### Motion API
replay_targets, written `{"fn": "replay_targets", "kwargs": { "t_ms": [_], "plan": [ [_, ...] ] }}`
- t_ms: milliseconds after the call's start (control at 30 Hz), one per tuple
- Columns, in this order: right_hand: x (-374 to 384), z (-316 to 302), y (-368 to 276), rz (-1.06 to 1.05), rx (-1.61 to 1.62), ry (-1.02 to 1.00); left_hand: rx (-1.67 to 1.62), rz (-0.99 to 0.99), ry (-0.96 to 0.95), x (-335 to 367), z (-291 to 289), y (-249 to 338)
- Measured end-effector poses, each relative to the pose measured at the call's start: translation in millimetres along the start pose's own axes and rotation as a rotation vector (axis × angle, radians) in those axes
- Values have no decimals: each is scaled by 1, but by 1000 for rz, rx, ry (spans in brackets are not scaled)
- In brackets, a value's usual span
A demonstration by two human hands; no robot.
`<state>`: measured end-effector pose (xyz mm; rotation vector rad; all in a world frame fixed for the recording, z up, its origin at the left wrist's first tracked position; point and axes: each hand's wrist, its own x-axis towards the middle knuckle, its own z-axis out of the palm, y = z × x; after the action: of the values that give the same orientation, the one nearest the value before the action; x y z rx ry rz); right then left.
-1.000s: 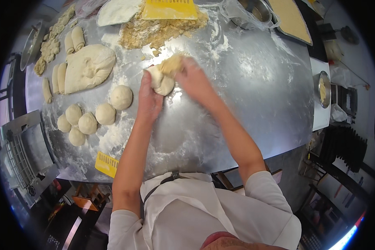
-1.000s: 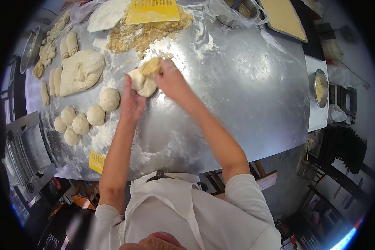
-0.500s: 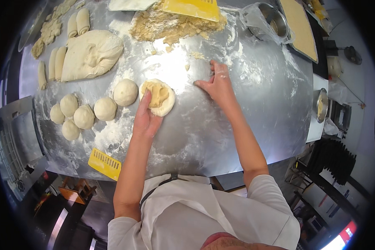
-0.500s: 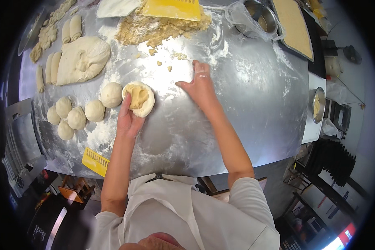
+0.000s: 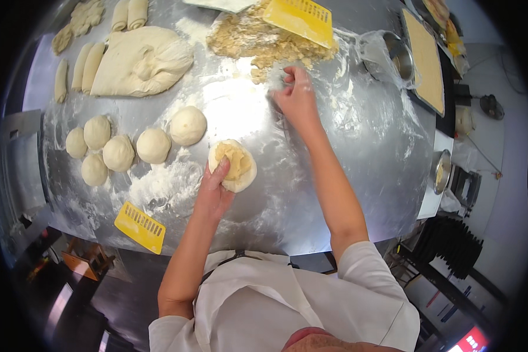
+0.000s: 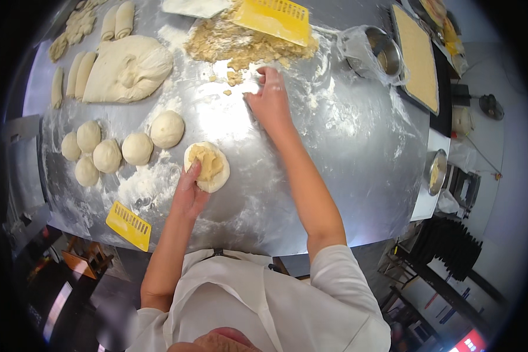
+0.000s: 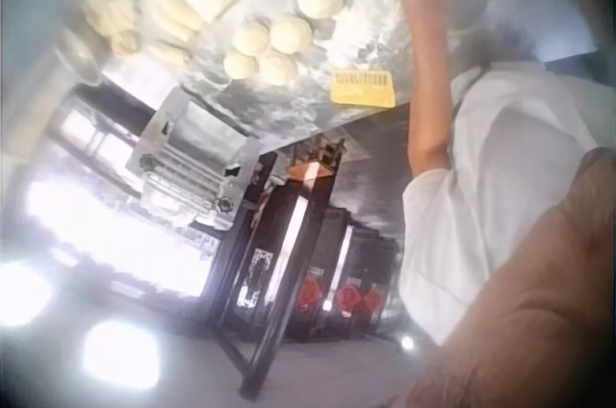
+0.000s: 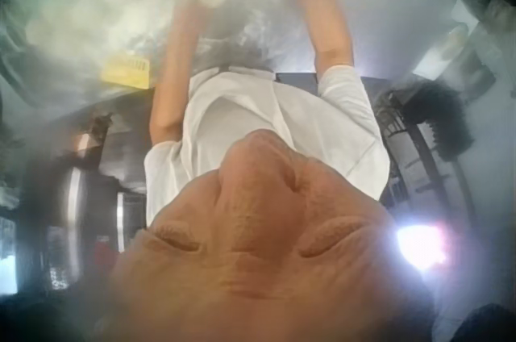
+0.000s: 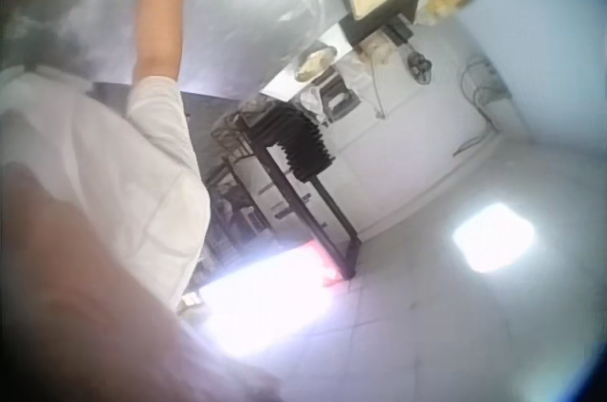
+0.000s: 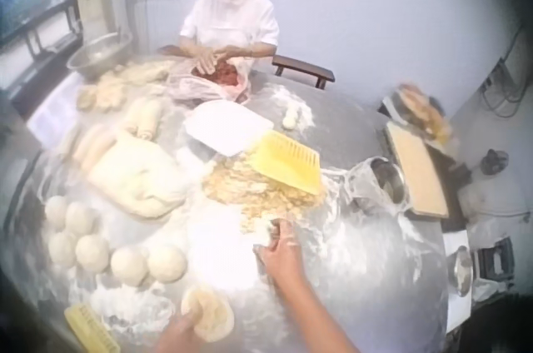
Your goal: The person cuts a long log of dough into small pieces using a yellow plastic scraper. They then flatten each piece, add a filling, and fold the dough to enclose it, forming small dumplings. The finished dumplings are placed on the metal work surface.
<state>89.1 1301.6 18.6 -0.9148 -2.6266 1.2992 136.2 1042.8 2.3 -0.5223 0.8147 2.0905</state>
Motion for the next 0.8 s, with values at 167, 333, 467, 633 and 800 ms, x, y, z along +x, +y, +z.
{"fn": "replay_targets", "kwargs": {
  "t_ms": [167,333,467,633,800],
  "plan": [
    [-12,28,0,-165,-183,134,61,-46,38,-12,-3,-6],
    [27,53,-10,-272,-32,272,80,-60,8,-13,-1,-7],
    [53,63,4,-313,-77,343,95,-47,35,-11,-1,-6],
    [55,52,12,-392,-33,435,45,94,-33,0,1,-1],
    [-21,29,5,-5,383,43,-170,79,-49,5,14,16]
  ]
}}
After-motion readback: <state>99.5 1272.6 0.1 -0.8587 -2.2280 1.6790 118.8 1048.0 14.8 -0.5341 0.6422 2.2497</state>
